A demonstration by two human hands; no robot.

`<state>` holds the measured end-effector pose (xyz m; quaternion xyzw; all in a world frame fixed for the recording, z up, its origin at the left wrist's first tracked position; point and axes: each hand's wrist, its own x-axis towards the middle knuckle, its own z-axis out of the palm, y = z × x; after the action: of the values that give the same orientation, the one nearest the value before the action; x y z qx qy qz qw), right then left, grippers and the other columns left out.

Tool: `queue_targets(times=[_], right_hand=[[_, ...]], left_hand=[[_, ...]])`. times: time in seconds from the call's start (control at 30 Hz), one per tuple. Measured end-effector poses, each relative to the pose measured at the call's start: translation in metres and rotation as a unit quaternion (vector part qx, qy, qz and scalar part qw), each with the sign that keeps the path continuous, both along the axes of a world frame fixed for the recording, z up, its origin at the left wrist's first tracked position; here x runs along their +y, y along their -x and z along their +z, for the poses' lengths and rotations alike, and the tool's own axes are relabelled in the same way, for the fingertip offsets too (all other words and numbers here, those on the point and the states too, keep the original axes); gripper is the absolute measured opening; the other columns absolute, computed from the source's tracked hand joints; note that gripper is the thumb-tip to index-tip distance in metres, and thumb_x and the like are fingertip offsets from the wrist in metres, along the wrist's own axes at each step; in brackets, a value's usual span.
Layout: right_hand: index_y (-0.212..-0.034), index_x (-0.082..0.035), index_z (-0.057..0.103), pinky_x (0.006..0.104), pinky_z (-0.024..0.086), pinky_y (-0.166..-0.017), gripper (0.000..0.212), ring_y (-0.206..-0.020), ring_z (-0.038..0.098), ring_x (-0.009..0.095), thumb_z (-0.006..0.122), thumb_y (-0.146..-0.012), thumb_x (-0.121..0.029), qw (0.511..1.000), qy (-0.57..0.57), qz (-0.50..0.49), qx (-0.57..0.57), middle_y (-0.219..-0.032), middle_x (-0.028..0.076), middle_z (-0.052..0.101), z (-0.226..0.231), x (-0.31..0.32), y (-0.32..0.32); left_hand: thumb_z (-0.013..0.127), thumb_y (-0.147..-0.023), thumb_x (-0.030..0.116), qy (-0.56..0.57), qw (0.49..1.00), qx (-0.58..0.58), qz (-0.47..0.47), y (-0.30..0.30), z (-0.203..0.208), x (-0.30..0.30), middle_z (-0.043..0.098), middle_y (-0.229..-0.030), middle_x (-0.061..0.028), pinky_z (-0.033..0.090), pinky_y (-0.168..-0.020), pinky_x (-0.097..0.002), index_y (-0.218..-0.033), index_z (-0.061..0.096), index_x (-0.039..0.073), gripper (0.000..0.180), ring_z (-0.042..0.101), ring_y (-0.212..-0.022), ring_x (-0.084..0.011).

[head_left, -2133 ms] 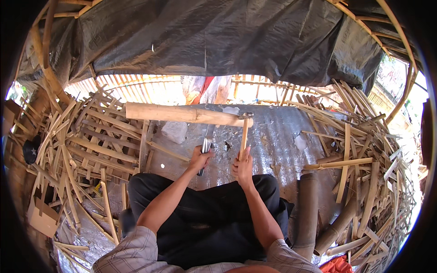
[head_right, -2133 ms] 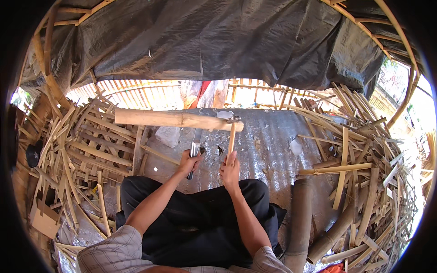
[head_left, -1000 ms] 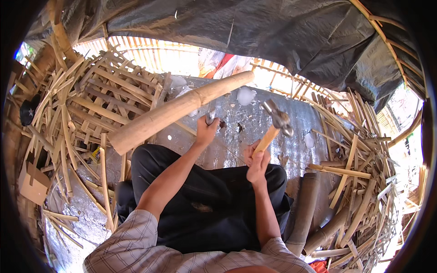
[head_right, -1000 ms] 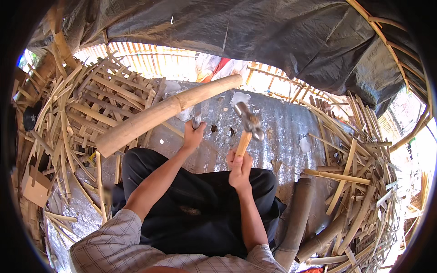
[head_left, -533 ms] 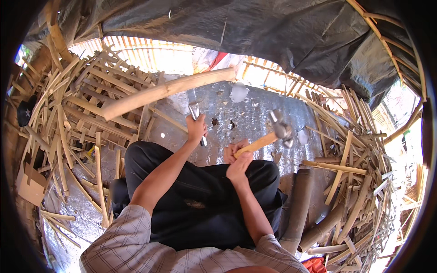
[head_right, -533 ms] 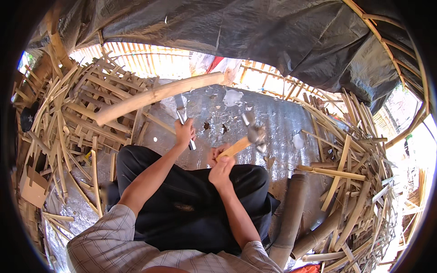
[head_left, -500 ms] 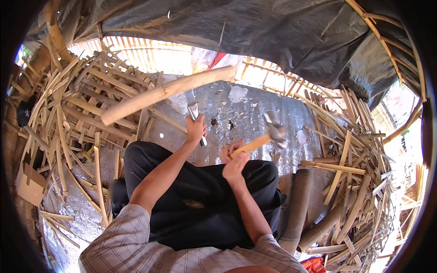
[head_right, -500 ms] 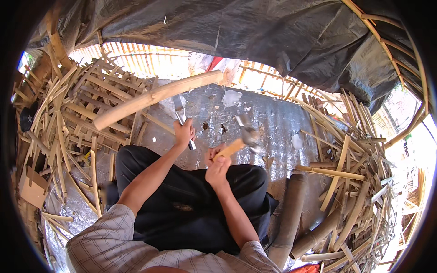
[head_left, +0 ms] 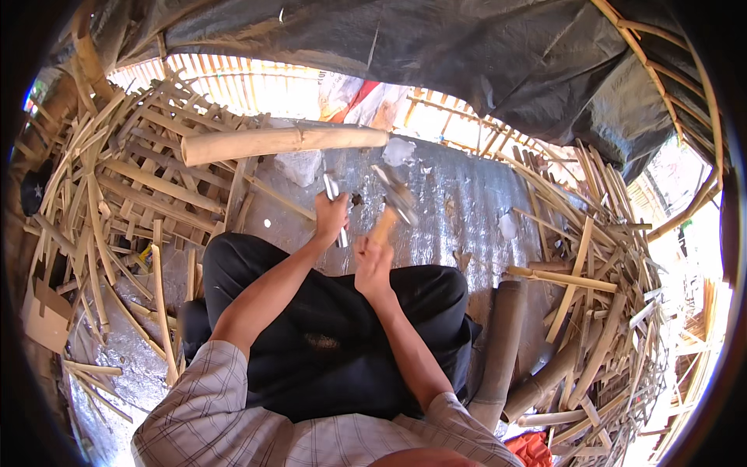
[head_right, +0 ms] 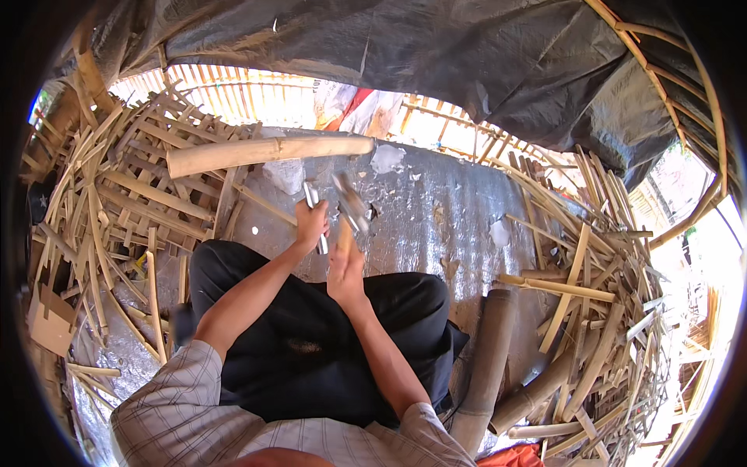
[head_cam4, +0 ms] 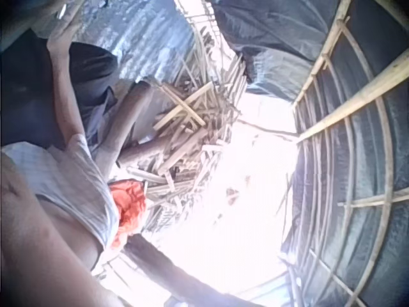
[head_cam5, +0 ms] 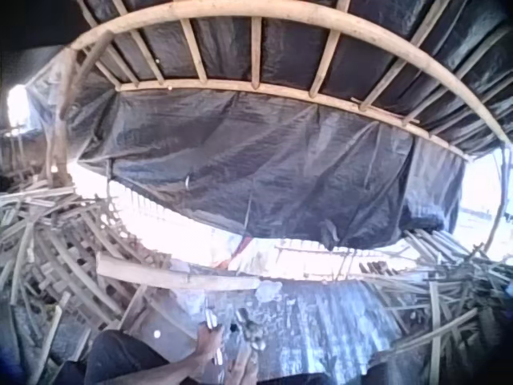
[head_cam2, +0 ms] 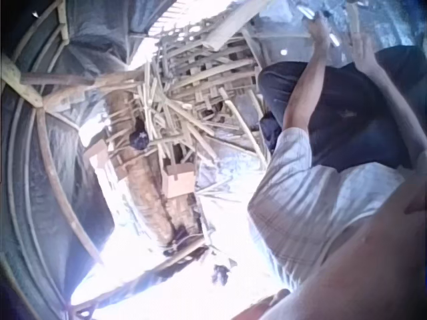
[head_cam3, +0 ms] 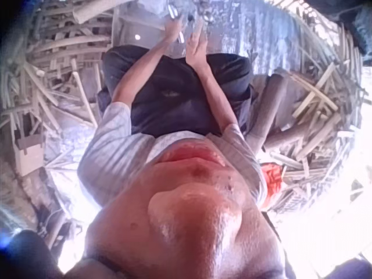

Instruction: The person shapes a bamboo tube by holding a chisel against its top edge and striking the tool with a hammer to split or carve the wood.

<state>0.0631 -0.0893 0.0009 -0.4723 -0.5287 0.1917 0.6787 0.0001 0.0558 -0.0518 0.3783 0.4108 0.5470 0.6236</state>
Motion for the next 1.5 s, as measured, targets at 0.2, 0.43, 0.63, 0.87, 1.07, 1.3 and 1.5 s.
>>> queue_targets(times=[0.2, 0.43, 0.63, 0.87, 1.07, 1.3, 1.5], right_hand=[[-0.099, 0.007, 0.060, 0.0428, 0.039, -0.052, 0.041, -0.050, 0.052, 0.032, 0.044, -0.104, -0.030, 0.979, 0.183, 0.021, -0.086, -0.061, 0.022, 0.050, 0.022, -0.007, -0.001], [-0.108, 0.009, 0.055, 0.0399, 0.039, -0.048, 0.043, -0.049, 0.053, 0.030, 0.040, -0.104, -0.031, 0.982, -0.037, -0.083, -0.167, -0.063, 0.022, 0.055, 0.001, -0.002, -0.004], [-0.094, 0.003, 0.056, 0.0363, 0.034, -0.045, 0.041, -0.049, 0.049, 0.016, 0.039, -0.107, -0.031, 0.987, 0.155, -0.041, 0.025, -0.063, 0.007, 0.055, 0.024, -0.006, 0.006], [-0.105, 0.007, 0.051, 0.0270, 0.033, -0.048, 0.050, -0.052, 0.039, 0.009, 0.042, -0.104, -0.042, 0.998, -0.053, -0.018, 0.040, -0.064, -0.001, 0.042, 0.002, 0.001, -0.005], [-0.083, -0.003, 0.046, 0.0263, 0.030, -0.044, 0.041, -0.052, 0.037, 0.005, 0.040, -0.108, -0.035, 0.989, 0.133, -0.033, 0.053, -0.065, -0.004, 0.039, 0.015, -0.001, -0.002], [-0.087, -0.004, 0.041, 0.0247, 0.033, -0.049, 0.049, -0.055, 0.039, 0.009, 0.047, -0.101, -0.051, 0.984, -0.106, 0.050, 0.138, -0.068, 0.000, 0.038, 0.011, -0.006, -0.024], [-0.100, 0.007, 0.056, 0.0386, 0.042, -0.056, 0.037, -0.060, 0.051, 0.019, 0.043, -0.105, -0.027, 0.980, 0.188, -0.056, -0.012, -0.066, 0.017, 0.051, 0.020, 0.009, -0.005]], left_hand=[[0.064, -0.086, 0.009, -0.115, 0.987, 0.084, -0.076, 0.000, -0.011, -0.013, 0.047, -0.052, -0.0021, 0.035, -0.035, -0.0316, -0.065, 0.049, 0.002, 0.028, 0.046, -0.041, -0.0107], [0.059, -0.089, 0.008, -0.126, 0.985, 0.050, -0.108, -0.013, 0.002, -0.019, 0.044, -0.047, -0.0027, 0.033, -0.029, -0.0322, -0.067, 0.049, 0.002, 0.024, 0.042, -0.032, -0.0127], [0.059, -0.089, 0.008, -0.041, 0.976, 0.075, -0.199, 0.000, 0.012, -0.025, 0.046, -0.049, -0.0027, 0.035, -0.031, -0.0320, -0.077, 0.054, 0.002, 0.015, 0.044, -0.034, -0.0124], [0.057, -0.092, 0.010, -0.066, 0.977, 0.090, -0.181, -0.008, 0.011, -0.019, 0.045, -0.048, -0.0036, 0.035, -0.030, -0.0328, -0.074, 0.050, 0.002, 0.021, 0.044, -0.033, -0.0129], [0.059, -0.088, 0.011, -0.036, 0.974, 0.097, -0.201, 0.001, -0.005, -0.026, 0.048, -0.048, -0.0045, 0.037, -0.031, -0.0327, -0.068, 0.051, 0.001, 0.023, 0.047, -0.033, -0.0146], [0.059, -0.087, 0.009, -0.060, 0.981, 0.102, -0.154, -0.007, 0.000, -0.013, 0.046, -0.049, -0.0046, 0.037, -0.030, -0.0347, -0.068, 0.048, 0.001, 0.023, 0.045, -0.033, -0.0146], [0.062, -0.088, 0.012, -0.204, 0.949, 0.196, -0.140, -0.003, -0.018, -0.007, 0.048, -0.051, -0.0052, 0.038, -0.033, -0.0353, -0.072, 0.052, 0.001, 0.021, 0.047, -0.036, -0.0151]])
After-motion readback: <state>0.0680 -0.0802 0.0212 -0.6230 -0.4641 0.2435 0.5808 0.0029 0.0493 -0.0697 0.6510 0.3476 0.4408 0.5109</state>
